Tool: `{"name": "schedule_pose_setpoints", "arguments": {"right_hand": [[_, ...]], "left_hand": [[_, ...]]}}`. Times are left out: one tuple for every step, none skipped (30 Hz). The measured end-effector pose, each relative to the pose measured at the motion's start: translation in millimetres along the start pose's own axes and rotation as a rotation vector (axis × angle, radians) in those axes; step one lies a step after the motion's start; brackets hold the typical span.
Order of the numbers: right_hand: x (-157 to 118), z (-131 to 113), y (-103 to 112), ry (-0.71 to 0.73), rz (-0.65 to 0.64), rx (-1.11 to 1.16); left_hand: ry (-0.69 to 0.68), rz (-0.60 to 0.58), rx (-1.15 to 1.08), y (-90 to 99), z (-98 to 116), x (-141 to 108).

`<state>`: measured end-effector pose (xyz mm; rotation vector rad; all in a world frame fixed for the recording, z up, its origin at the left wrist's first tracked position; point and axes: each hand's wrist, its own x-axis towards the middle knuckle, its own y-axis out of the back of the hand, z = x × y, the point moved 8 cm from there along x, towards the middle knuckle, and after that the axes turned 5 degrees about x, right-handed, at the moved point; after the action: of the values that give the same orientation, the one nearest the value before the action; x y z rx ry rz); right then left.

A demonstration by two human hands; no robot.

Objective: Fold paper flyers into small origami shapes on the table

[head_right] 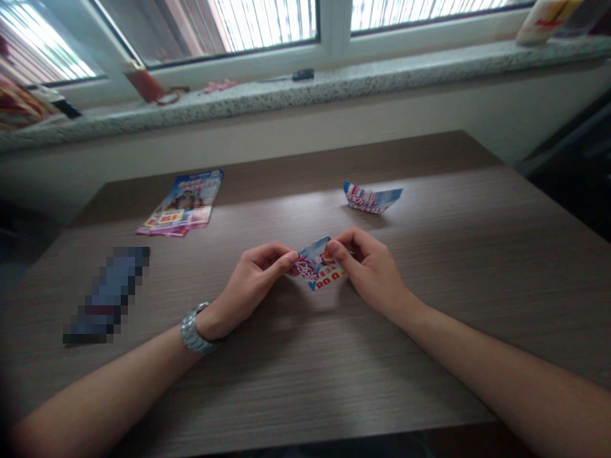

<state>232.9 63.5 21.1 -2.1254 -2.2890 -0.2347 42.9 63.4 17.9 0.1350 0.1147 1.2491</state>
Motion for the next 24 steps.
{"name": "schedule_pose_setpoints", "arguments": {"right_hand": [[-0.1, 0.3, 0.3, -0.001, 0.002, -0.002], [-0.2, 0.5, 0.6, -0.001, 0.003, -0.003], [-0.3, 0.9, 0.9, 0.000, 0.005, -0.004], [-0.3, 1.2, 1.1, 0.000, 0.006, -0.005], [-0.4, 1.4, 1.2, 0.003, 0.007, -0.006], [-0.5, 1.4, 1.2, 0.006, 0.007, -0.007], [-0.5, 1.2, 1.0, 0.009, 0.008, -0.006], [-0.6, 0.7, 0.8, 0.012, 0.009, -0.006], [-0.6, 0.3, 0.4, 0.012, 0.008, -0.005], [-0.5, -0.1, 0.0, 0.011, 0.007, -0.005], [-0.5, -0.5, -0.1, 0.010, 0.009, -0.004], [-0.3, -0.7, -0.3, 0.006, 0.008, -0.003], [-0.1, -0.6, -0.3, 0.004, 0.008, -0.002], [0.2, -0.5, 0.0, 0.003, 0.009, -0.003], [0.5, -0.2, 0.5, 0.004, 0.013, -0.004], [0.8, 0.0, 1.1, 0.006, 0.018, -0.005], [1.1, 0.2, 1.6, 0.009, 0.021, -0.007], [1.3, 0.3, 2.1, 0.012, 0.026, -0.007], [1.4, 0.3, 2.4, 0.014, 0.028, -0.004], [1.4, 0.3, 2.3, 0.013, 0.028, 0.000], [1.3, 0.2, 1.9, 0.012, 0.025, 0.003], [1.0, 0.0, 1.2, 0.012, 0.019, 0.004], [0.6, -0.3, 0.4, 0.013, 0.012, 0.004], [0.2, -0.8, -0.4, 0.015, 0.004, 0.004]], "left_hand": [[-0.005, 0.000, 0.002, -0.1, 0.2, -0.1], [-0.009, 0.000, 0.005, -0.2, 0.2, -0.2], [-0.012, 0.001, 0.010, -0.3, 0.2, -0.3], [-0.016, 0.003, 0.014, -0.2, 0.2, -0.3], [-0.019, 0.004, 0.018, -0.1, 0.3, -0.3], [-0.020, 0.006, 0.018, 0.0, 0.3, -0.3], [-0.022, 0.008, 0.015, 0.2, 0.4, -0.2], [-0.023, 0.009, 0.011, 0.2, 0.6, -0.1], [-0.024, 0.010, 0.007, 0.2, 0.8, 0.0], [-0.025, 0.009, 0.007, 0.1, 1.1, 0.1], [-0.027, 0.010, 0.012, 0.0, 1.6, 0.1], [-0.032, 0.009, 0.020, -0.2, 2.2, 0.0], [-0.036, 0.003, 0.032, -0.8, 2.7, -0.3], [-0.040, -0.004, 0.043, -1.6, 3.1, -0.6], [-0.045, -0.013, 0.048, -2.5, 3.4, -1.0], [-0.049, -0.022, 0.047, -3.5, 3.3, -1.4], [-0.051, -0.032, 0.041, -4.5, 3.0, -1.7], [-0.055, -0.037, 0.029, -5.1, 2.6, -1.9], [-0.059, -0.038, 0.015, -5.4, 2.0, -2.1], [-0.061, -0.036, 0.002, -5.5, 1.5, -2.0], [-0.060, -0.037, -0.006, -5.8, 0.6, -1.8], [-0.056, -0.038, -0.011, -6.1, -0.1, -1.6], [-0.050, -0.039, -0.014, -6.3, -0.9, -1.3], [-0.045, -0.038, -0.015, -6.3, -1.3, -1.0]]}}
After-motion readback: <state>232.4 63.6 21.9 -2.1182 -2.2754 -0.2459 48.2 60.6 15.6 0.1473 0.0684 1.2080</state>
